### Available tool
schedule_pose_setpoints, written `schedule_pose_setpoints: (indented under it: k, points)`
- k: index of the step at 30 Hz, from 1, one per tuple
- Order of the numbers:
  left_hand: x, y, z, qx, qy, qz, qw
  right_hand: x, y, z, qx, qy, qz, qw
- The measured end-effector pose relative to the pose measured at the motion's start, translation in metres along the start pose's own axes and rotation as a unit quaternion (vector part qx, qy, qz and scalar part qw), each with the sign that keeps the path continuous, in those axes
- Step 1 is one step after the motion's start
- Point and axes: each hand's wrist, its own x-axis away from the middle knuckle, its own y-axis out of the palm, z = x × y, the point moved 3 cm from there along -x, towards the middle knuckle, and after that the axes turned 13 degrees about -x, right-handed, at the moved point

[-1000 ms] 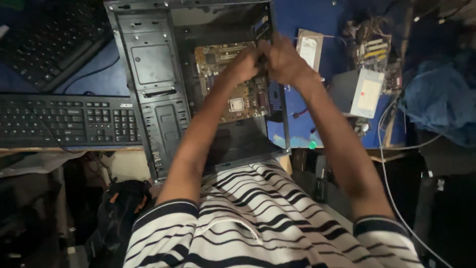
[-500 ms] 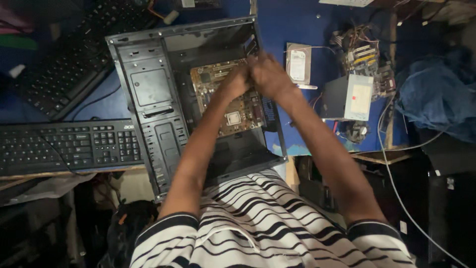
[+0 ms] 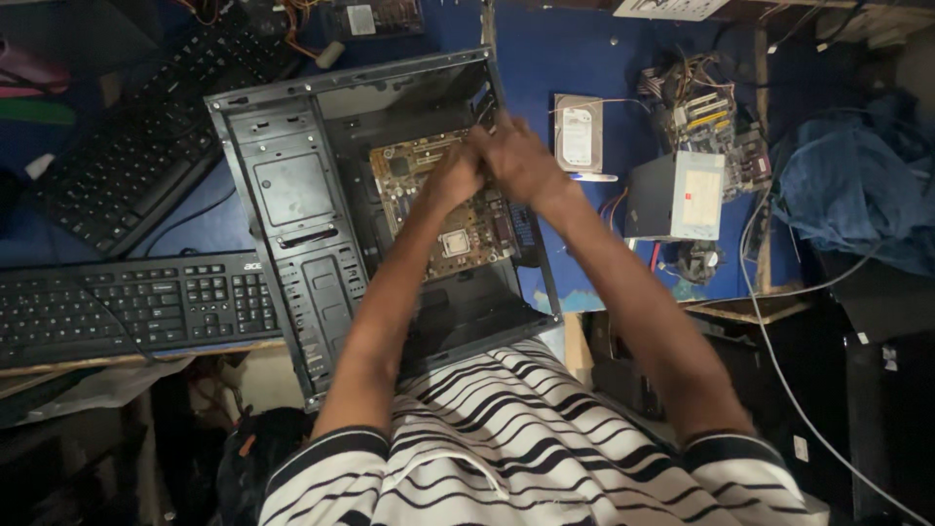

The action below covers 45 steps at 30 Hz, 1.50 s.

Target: The person works inside an open computer case, using a screwdriver to tighten screws on the motherboard. They repeatedly adjust the motherboard's position and use the screwdriver on different screw holes.

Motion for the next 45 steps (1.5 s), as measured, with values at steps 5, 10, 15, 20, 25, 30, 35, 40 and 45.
schedule_pose_setpoints:
  k: [5,10,15,20,25,30,35,40,45]
  points:
    - [-0.009,0.004,-0.005,0.038,0.026,0.023,0.999,-0.002,-0.041,-0.022,-0.083,-0.02,-0.028,0.996]
    - [-0.001,0.021,-0.018,-0.07,0.03,-0.008,0.997,-0.014,-0.046,-0.034,-0.083,0.301,-0.091,0.946]
    - [-0.003,0.01,-0.014,-0.06,-0.007,-0.069,0.996,-0.016,-0.036,-0.021,-0.06,0.018,-0.066,0.996]
    - [-0.007,-0.006,0.001,0.017,0.02,-0.003,1.0,-0.01,-0.035,-0.006,-0.111,-0.055,-0.035,0.992]
    - [-0.003,-0.003,-0.001,0.015,-0.005,-0.049,0.999,-0.016,-0.028,-0.013,-0.026,0.241,-0.084,0.967]
    - [0.0,-0.004,-0.001,-0.011,-0.027,-0.022,0.999,-0.012,-0.035,-0.02,-0.016,0.011,-0.047,0.999]
    - [-0.008,0.007,-0.007,-0.043,0.009,-0.033,0.998,-0.007,-0.055,-0.026,-0.11,-0.075,0.001,0.991]
    - [-0.001,0.01,-0.012,-0.025,-0.028,-0.069,0.997,-0.012,-0.043,-0.024,-0.011,0.262,-0.101,0.96]
    - [0.003,0.002,-0.003,0.0,0.033,-0.019,0.999,-0.007,-0.044,-0.028,-0.016,-0.008,-0.058,0.998]
